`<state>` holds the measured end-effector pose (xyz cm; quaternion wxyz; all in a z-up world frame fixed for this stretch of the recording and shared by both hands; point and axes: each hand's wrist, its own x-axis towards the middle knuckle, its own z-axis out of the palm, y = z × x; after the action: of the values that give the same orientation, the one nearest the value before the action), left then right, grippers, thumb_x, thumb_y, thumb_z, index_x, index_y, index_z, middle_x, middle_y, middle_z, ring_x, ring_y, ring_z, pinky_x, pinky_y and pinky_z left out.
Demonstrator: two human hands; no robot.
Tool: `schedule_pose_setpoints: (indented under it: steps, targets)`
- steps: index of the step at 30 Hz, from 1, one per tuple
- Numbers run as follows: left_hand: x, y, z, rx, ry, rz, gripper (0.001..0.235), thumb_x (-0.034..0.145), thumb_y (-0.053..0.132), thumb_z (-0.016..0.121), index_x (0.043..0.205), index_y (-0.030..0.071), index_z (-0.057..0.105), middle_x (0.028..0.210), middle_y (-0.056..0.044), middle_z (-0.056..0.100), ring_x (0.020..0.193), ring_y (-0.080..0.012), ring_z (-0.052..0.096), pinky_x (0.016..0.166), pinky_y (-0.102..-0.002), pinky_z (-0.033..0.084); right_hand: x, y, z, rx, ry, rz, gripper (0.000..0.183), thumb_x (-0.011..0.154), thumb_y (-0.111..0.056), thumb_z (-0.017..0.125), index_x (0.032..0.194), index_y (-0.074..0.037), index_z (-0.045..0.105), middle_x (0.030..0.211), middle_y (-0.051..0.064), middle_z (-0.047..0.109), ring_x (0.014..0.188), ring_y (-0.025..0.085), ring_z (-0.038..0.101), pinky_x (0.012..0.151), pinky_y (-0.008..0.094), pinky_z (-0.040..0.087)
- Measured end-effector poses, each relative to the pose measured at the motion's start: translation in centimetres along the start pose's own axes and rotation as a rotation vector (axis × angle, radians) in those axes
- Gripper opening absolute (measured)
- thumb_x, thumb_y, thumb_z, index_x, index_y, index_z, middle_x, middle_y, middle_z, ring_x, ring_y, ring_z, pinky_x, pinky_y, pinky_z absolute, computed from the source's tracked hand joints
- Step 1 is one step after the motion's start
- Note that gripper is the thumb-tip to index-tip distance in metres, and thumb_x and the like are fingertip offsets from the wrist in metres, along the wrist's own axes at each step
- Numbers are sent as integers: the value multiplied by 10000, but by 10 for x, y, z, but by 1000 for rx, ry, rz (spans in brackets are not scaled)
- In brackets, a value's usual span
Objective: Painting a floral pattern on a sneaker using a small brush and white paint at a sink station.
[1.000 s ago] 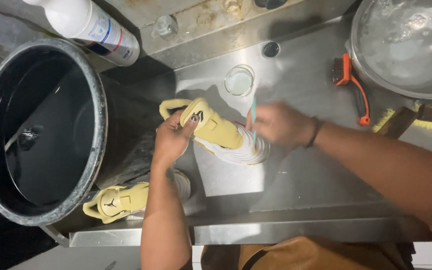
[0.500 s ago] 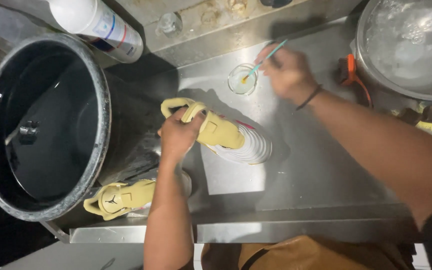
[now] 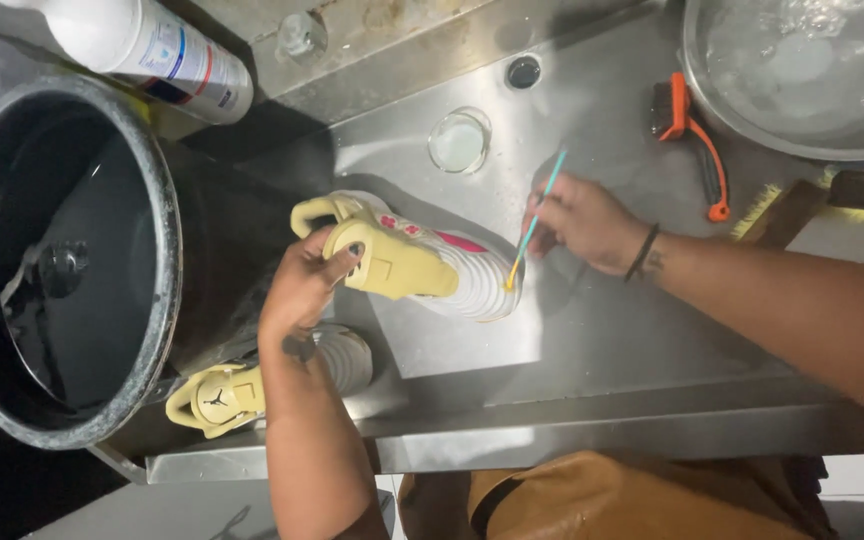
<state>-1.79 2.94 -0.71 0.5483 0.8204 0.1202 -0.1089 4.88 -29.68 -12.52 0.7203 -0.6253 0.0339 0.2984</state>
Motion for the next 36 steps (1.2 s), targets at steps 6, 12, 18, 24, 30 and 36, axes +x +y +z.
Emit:
schedule_pose_setpoints:
  steps: [6, 12, 18, 24, 30, 36]
  targets:
    - [-6, -8, -6, -96, -48, 8, 129, 926, 134, 747, 1015, 41, 739, 797, -63, 687, 760, -132, 595, 758, -302, 530, 9, 25, -11, 41, -8, -41, 154, 1036, -166, 585, 1101, -27, 571, 794, 116, 698, 620, 195, 736, 597, 300, 618]
    - [-9, -11, -11, -123, -94, 18, 202, 940, 126, 728, 1107, 13, 731, 847, -66, 694, 809, -133, 584, 807, -328, 542, 1, 13, -7, 15, -33, -65, 136, 1053, -127, 525, 1062, -4, 582, 763, 164, 712, 618, 241, 744, 613, 325, 620]
    - [-8, -14, -12, -174, -121, 50, 211, 932, 79, 721, 1125, -9, 725, 868, -98, 708, 802, -161, 607, 793, -352, 563, -2, 15, -5, -159, -120, -141, 146, 1049, -121, 521, 1075, -11, 612, 781, 146, 732, 662, 226, 756, 698, 352, 618]
    - [1, -56, -21, -279, -135, 60, 226, 902, 81, 746, 1116, 12, 726, 886, -110, 727, 812, -167, 656, 788, -356, 577, -13, 22, 5, -53, -189, -79, 141, 1056, -144, 515, 1066, -35, 605, 779, 110, 735, 672, 194, 754, 728, 339, 618]
    - [6, -67, -22, -333, -242, 144, 265, 887, 23, 731, 1151, 7, 724, 904, -74, 700, 813, -128, 598, 747, -299, 535, -39, 6, 26, -78, -246, -73, 116, 1036, -118, 531, 1045, -38, 615, 719, 141, 766, 636, 224, 776, 635, 257, 530]
    - [2, -62, -17, -358, -258, 197, 276, 878, 8, 740, 1154, 19, 725, 911, -59, 677, 813, -135, 571, 743, -293, 501, -40, 16, 23, -67, -321, -117, 94, 989, 6, 546, 1056, -38, 595, 797, 151, 764, 672, 240, 777, 662, 307, 583]
